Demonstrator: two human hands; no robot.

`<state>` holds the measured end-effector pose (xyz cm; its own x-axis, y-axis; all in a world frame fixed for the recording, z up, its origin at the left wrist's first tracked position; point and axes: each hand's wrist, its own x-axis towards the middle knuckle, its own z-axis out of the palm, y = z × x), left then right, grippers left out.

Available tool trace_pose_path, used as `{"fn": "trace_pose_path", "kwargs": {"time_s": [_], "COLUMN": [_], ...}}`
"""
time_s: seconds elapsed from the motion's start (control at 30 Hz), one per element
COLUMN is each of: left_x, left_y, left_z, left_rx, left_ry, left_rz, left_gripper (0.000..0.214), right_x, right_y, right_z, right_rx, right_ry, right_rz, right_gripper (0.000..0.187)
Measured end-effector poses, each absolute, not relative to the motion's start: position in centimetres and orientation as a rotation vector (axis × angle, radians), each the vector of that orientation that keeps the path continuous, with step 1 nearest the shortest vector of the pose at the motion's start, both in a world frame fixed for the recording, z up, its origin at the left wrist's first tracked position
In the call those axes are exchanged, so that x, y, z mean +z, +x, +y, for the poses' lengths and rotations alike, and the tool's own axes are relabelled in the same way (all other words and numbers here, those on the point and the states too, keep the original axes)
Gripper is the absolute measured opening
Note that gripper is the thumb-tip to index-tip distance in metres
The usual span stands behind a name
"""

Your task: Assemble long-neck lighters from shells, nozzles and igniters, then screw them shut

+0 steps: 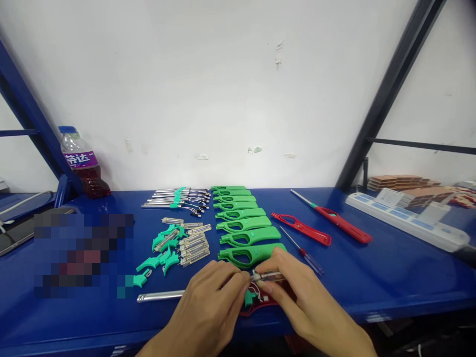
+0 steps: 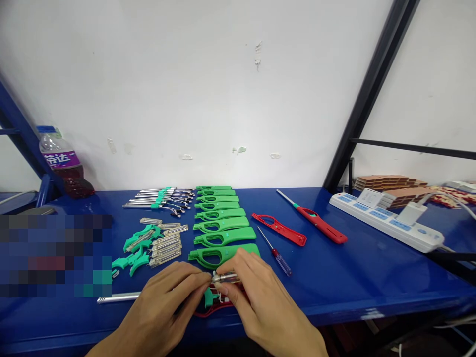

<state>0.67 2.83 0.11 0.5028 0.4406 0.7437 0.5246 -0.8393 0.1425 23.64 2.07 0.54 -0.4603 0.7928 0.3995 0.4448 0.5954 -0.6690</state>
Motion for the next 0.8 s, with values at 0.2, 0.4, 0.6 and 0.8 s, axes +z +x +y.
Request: {"fn": "trace_pose_path", "kwargs": {"time_s": [0.2, 0.4, 0.6, 0.8], "left_x": [0.86, 0.8, 0.65, 0.69], "left_y": [0.81, 0.76, 0.66, 0.7], "left_z": [2.8, 3.03, 3.01, 3.14], "left_rx": [-1.408, -1.454, -1.499, -1.486], "left_ry": [-2.671, -2.73, -2.682, -2.686], "left_rz": [-0.918, -0.981, -0.923, -0.898], "left_gripper": [0.016, 0.015, 0.017, 0.017], "right_x": [0.5, 0.25, 0.36, 0.83], "right_y": [23.56, 23.59, 23.5, 23.34], "right_z": [2.37, 2.45, 2.39, 2.08], "right_rx": [0.581, 0.501, 0.542, 0.626], "right_ry": [-0.966, -0.897, -0.932, -0.998], "right_rz": [-2.047, -2.022, -2.027, -2.081], "right_gripper": [0.017, 0.02, 0.016, 0.013]}}
